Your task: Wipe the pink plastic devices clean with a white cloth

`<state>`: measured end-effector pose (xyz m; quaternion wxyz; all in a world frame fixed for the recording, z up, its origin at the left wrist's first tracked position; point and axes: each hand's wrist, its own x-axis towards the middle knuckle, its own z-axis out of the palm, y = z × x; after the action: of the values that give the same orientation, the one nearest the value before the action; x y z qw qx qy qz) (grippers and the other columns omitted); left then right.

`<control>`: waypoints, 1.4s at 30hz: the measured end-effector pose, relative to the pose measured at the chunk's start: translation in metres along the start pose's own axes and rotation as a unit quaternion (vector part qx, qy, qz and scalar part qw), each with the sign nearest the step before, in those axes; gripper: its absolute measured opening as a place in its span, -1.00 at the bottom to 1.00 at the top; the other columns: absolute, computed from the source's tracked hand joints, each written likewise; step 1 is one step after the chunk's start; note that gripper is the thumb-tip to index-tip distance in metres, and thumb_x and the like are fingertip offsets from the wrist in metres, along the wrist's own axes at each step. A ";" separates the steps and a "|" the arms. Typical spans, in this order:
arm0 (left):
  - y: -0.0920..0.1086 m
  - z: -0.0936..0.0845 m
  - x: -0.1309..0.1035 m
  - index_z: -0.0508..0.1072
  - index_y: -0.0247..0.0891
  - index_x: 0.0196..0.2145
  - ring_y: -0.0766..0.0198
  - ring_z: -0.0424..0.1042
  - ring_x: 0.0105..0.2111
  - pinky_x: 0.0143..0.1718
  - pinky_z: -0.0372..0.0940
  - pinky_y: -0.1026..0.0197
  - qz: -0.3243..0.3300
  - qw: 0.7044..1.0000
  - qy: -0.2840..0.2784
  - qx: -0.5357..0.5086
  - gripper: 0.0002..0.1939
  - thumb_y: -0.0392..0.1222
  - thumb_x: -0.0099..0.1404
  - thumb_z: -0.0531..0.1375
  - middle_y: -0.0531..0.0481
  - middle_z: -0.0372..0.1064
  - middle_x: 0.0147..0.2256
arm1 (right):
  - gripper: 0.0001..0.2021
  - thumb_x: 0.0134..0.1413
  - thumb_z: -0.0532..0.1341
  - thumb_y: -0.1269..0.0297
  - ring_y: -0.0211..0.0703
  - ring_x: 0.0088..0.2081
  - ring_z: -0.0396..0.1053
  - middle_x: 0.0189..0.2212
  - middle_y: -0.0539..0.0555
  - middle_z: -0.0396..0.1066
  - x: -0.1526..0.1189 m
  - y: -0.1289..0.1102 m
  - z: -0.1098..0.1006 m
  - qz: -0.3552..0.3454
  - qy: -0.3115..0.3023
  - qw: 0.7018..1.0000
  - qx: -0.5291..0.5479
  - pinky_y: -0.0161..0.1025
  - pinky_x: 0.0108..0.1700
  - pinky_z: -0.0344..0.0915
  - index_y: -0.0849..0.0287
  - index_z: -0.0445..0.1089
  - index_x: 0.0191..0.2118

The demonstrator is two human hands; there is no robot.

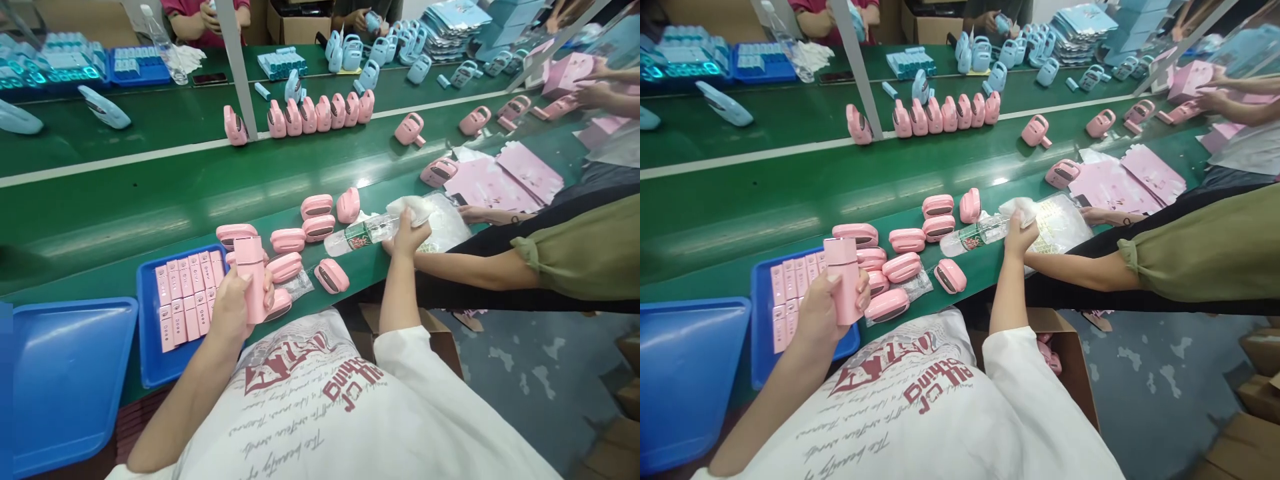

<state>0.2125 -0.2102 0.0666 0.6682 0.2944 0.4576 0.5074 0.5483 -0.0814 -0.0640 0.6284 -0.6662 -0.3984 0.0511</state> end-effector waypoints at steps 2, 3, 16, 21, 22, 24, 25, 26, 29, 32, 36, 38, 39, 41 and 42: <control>0.000 0.002 0.000 0.23 -0.25 -0.44 0.41 0.15 -0.74 -0.74 0.03 0.34 0.002 1.000 -0.004 0.001 -0.64 0.05 -0.03 0.24 0.14 0.19 -0.64 | -0.61 0.12 0.11 0.05 0.07 -0.06 0.44 -0.16 0.28 0.47 0.001 -0.004 0.002 -0.108 -0.039 0.989 -0.089 0.00 0.04 0.36 0.29 0.39 -0.13; 0.000 0.003 0.000 0.23 -0.25 -0.43 0.41 0.16 -0.74 -0.74 0.04 0.34 0.005 1.000 -0.005 0.002 -0.65 0.04 -0.02 0.23 0.14 0.20 -0.63 | -0.62 0.12 0.11 0.06 0.08 -0.05 0.44 -0.15 0.31 0.48 -0.003 -0.005 0.006 -0.152 -0.074 0.977 -0.127 -0.01 0.04 0.36 0.29 0.41 -0.14; 0.005 0.004 -0.016 0.26 -0.22 -0.31 0.38 0.25 -0.68 -0.71 0.11 0.32 0.038 0.999 -0.017 0.019 -0.69 0.02 0.11 0.22 0.12 0.27 -0.53 | -0.56 0.26 -0.12 0.10 0.09 -0.11 0.42 -0.25 0.32 0.43 -0.023 -0.036 -0.003 -0.225 -0.135 0.945 -0.193 0.04 -0.05 0.36 0.26 0.41 -0.20; 0.006 0.008 -0.014 0.25 -0.22 -0.35 0.40 0.24 -0.69 -0.71 0.11 0.33 0.037 0.999 -0.006 0.018 -0.74 -0.01 0.14 0.19 0.14 0.25 -0.55 | -0.58 0.27 -0.04 0.04 -0.10 -0.41 0.37 -0.55 0.06 0.30 -0.031 -0.116 -0.003 -0.183 -0.125 0.966 -0.134 -0.10 -0.27 0.38 0.20 0.36 -0.43; 0.005 0.009 -0.013 0.25 -0.22 -0.34 0.39 0.24 -0.69 -0.70 0.12 0.32 0.033 0.999 -0.006 0.013 -0.75 -0.04 0.12 0.20 0.13 0.26 -0.54 | -0.59 0.27 -0.03 0.05 -0.15 -0.47 0.34 -0.59 0.02 0.28 -0.042 -0.135 0.001 -0.180 -0.165 0.965 -0.101 -0.15 -0.32 0.38 0.19 0.35 -0.44; 0.003 0.011 -0.010 0.26 -0.23 -0.32 0.38 0.27 -0.66 -0.68 0.15 0.32 0.020 1.000 0.003 0.006 -0.74 -0.09 0.06 0.21 0.12 0.30 -0.51 | -0.62 0.28 -0.03 0.10 -0.20 -0.51 0.32 -0.60 -0.01 0.29 -0.073 -0.167 0.009 -0.198 -0.242 0.950 -0.025 -0.21 -0.37 0.37 0.17 0.35 -0.45; 0.003 0.012 -0.009 0.27 -0.23 -0.31 0.37 0.29 -0.63 -0.67 0.16 0.31 0.012 1.000 0.011 0.003 -0.72 -0.09 0.05 0.23 0.11 0.32 -0.49 | -0.64 0.28 -0.02 0.13 -0.21 -0.51 0.34 -0.59 0.00 0.32 -0.091 -0.180 0.012 -0.222 -0.279 0.934 0.014 -0.23 -0.38 0.38 0.16 0.35 -0.45; 0.002 0.013 -0.007 0.28 -0.23 -0.29 0.36 0.31 -0.61 -0.65 0.18 0.31 0.010 1.000 0.020 -0.001 -0.69 -0.06 0.04 0.24 0.10 0.33 -0.49 | -0.67 0.29 -0.03 0.16 -0.19 -0.47 0.38 -0.55 0.02 0.37 -0.108 -0.189 0.015 -0.249 -0.312 0.915 0.050 -0.23 -0.35 0.40 0.16 0.36 -0.41; 0.003 0.015 -0.005 0.34 -0.22 -0.26 0.25 0.38 -0.50 -0.61 0.21 0.27 0.038 0.998 0.042 -0.023 -0.51 0.25 0.05 0.22 0.04 0.34 -0.49 | -0.68 0.30 -0.07 0.25 -0.06 -0.13 0.47 -0.27 0.21 0.49 -0.149 -0.203 0.017 -0.351 -0.389 0.842 0.128 -0.16 -0.08 0.43 0.19 0.41 -0.21; 0.005 0.014 -0.004 0.38 -0.21 -0.32 0.15 0.41 -0.39 -0.61 0.19 0.24 0.061 0.997 0.045 -0.031 -0.32 0.49 -0.07 0.17 -0.03 0.34 -0.50 | -0.65 0.29 -0.09 0.30 -0.03 0.20 0.25 0.01 0.29 0.42 -0.163 -0.201 0.016 -0.447 -0.450 0.754 0.171 -0.07 0.19 0.28 0.24 0.41 -0.10; 0.005 0.014 -0.006 0.39 -0.19 -0.29 0.09 0.43 -0.35 -0.61 0.19 0.22 0.074 0.995 0.066 -0.025 -0.25 0.56 -0.10 0.11 -0.06 0.38 -0.46 | -0.64 0.29 -0.08 0.28 -0.06 0.32 0.04 0.18 0.26 0.27 -0.157 -0.197 0.021 -0.413 -0.488 0.757 0.136 0.01 0.32 0.07 0.22 0.37 0.02; 0.004 0.015 -0.008 0.39 -0.19 -0.26 0.07 0.44 -0.32 -0.58 0.22 0.22 0.079 0.993 0.074 -0.036 -0.21 0.59 -0.12 0.08 -0.08 0.40 -0.41 | -0.62 0.29 -0.07 0.24 -0.02 0.35 -0.04 0.20 0.32 0.23 -0.156 -0.196 0.023 -0.410 -0.503 0.748 0.137 0.04 0.34 0.00 0.27 0.34 0.05; 0.004 0.017 -0.009 0.38 -0.19 -0.27 0.07 0.45 -0.32 -0.57 0.22 0.22 0.080 0.993 0.076 -0.046 -0.20 0.59 -0.14 0.09 -0.09 0.41 -0.40 | -0.60 0.29 -0.07 0.22 -0.02 0.35 -0.07 0.20 0.33 0.23 -0.156 -0.196 0.022 -0.422 -0.511 0.734 0.148 0.03 0.35 -0.01 0.30 0.34 0.06; 0.004 0.018 -0.010 0.38 -0.20 -0.28 0.06 0.45 -0.31 -0.56 0.23 0.23 0.079 0.992 0.075 -0.063 -0.19 0.59 -0.18 0.11 -0.09 0.41 -0.40 | -0.58 0.30 -0.09 0.19 -0.04 0.36 -0.09 0.19 0.34 0.24 -0.158 -0.197 0.021 -0.438 -0.510 0.721 0.169 0.00 0.35 -0.01 0.33 0.34 0.05; 0.004 0.019 -0.011 0.38 -0.20 -0.27 0.06 0.45 -0.30 -0.55 0.24 0.23 0.077 0.992 0.074 -0.066 -0.20 0.59 -0.17 0.12 -0.09 0.41 -0.40 | -0.56 0.31 -0.11 0.18 -0.04 0.36 -0.10 0.19 0.34 0.25 -0.159 -0.197 0.020 -0.431 -0.503 0.730 0.169 0.01 0.35 -0.01 0.32 0.34 0.05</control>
<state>0.2271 -0.2177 0.0813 0.6098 0.2457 0.4472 0.6065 0.3376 -0.1815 0.0362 0.3929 -0.1823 -0.8854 0.1685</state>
